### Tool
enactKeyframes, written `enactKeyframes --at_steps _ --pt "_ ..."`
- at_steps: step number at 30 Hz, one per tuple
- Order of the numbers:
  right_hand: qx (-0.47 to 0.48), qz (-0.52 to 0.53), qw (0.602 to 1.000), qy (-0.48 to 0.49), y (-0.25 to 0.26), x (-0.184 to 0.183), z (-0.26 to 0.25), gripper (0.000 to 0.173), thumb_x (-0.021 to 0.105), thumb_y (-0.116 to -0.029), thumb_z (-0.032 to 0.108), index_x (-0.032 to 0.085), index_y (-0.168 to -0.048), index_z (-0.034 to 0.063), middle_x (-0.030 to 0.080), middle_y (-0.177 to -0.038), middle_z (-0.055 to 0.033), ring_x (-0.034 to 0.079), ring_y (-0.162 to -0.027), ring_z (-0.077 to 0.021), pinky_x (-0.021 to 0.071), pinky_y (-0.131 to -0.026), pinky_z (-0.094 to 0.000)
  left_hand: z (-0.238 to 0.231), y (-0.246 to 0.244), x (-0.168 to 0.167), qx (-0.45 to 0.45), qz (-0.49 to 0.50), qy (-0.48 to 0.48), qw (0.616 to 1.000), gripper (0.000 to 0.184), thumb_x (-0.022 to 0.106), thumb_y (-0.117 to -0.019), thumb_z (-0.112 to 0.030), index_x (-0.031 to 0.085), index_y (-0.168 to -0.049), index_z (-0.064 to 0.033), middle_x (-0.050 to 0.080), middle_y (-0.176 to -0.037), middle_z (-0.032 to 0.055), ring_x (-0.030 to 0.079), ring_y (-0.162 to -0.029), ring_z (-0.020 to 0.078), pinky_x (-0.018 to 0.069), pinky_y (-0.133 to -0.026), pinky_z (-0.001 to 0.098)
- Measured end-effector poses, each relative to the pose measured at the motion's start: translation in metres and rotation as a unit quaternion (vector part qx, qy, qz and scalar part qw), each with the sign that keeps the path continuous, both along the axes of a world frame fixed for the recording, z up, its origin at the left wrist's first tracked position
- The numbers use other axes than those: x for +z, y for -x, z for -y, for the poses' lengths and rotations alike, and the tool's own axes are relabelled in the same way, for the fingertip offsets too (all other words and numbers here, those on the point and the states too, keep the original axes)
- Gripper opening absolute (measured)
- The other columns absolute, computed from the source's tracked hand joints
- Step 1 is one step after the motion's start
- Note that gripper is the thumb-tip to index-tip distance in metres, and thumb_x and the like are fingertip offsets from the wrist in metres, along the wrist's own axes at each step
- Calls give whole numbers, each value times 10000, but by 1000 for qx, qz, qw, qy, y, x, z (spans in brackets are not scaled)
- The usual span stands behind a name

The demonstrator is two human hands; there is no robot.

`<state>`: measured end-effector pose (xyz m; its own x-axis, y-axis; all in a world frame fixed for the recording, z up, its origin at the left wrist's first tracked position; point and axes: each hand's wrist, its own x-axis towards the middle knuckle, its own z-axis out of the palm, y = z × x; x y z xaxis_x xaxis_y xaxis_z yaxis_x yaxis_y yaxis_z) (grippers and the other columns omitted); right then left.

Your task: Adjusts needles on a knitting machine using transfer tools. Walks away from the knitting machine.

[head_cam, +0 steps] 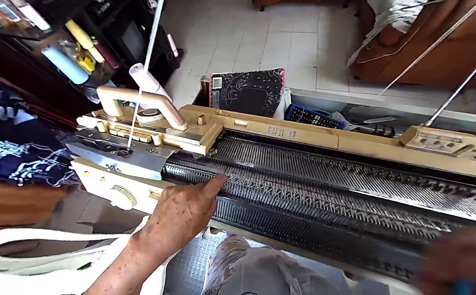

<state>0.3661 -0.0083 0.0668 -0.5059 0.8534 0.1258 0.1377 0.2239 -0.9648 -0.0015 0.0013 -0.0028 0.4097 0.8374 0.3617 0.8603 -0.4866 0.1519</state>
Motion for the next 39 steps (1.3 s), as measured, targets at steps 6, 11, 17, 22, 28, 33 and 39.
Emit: enactKeyframes --at_steps 6,11,17,22,28,33,39 --pt "15 147 928 -343 67 -58 19 258 572 -1052 177 611 -1307 192 607 -980 -60 609 -880 -142 505 -800 -192 15 -19 -21 -184 214 50 958 206 562 -1005 -238 710 -1055 -103 729 -879 13 680 -855 112 537 -811 269" --pt "-54 79 926 -365 92 -75 16 148 564 -1059 173 581 -1200 131 632 -1239 -51 652 -1136 -86 552 -954 -196 9 -45 -45 -385 299 183 853 326 472 -1087 -270 676 -1011 -26 700 -869 101 694 -936 168 454 -1081 316" --pt "-103 111 896 -418 104 -91 14 72 529 -1063 197 487 -1068 138 619 -1057 -42 643 -986 -123 530 -865 -198 0 -49 -51 -429 287 212 830 331 466 -1087 -249 677 -985 -15 712 -849 105 706 -905 163 459 -1070 295" --pt "-102 132 889 -426 111 -97 12 58 517 -1066 174 486 -1082 129 614 -1046 -53 636 -973 -135 521 -861 -195 -4 -49 -49 -447 267 204 829 337 453 -1090 -258 670 -963 -34 706 -863 105 697 -935 175 475 -1029 279" --pt "-108 160 884 -426 114 -97 11 38 510 -1065 149 491 -1091 129 616 -1053 -59 634 -979 -149 524 -868 -216 -6 -48 -47 -455 267 204 825 352 451 -1091 -269 652 -908 -45 671 -815 99 676 -873 173 501 -948 261" --pt "-105 173 878 -435 113 -101 12 112 516 -1070 150 526 -1175 111 627 -1122 -85 646 -1028 -172 531 -913 -236 -6 -48 -47 -456 268 200 825 329 473 -1083 -281 663 -948 -48 694 -873 94 674 -924 169 514 -892 246" --pt "-110 189 868 -447 109 -103 9 170 521 -1071 128 600 -1216 87 685 -1172 -106 674 -1093 -155 532 -954 -219 -7 -47 -47 -458 258 198 827 331 474 -1078 -287 680 -963 -55 696 -867 98 678 -928 182 521 -872 260"
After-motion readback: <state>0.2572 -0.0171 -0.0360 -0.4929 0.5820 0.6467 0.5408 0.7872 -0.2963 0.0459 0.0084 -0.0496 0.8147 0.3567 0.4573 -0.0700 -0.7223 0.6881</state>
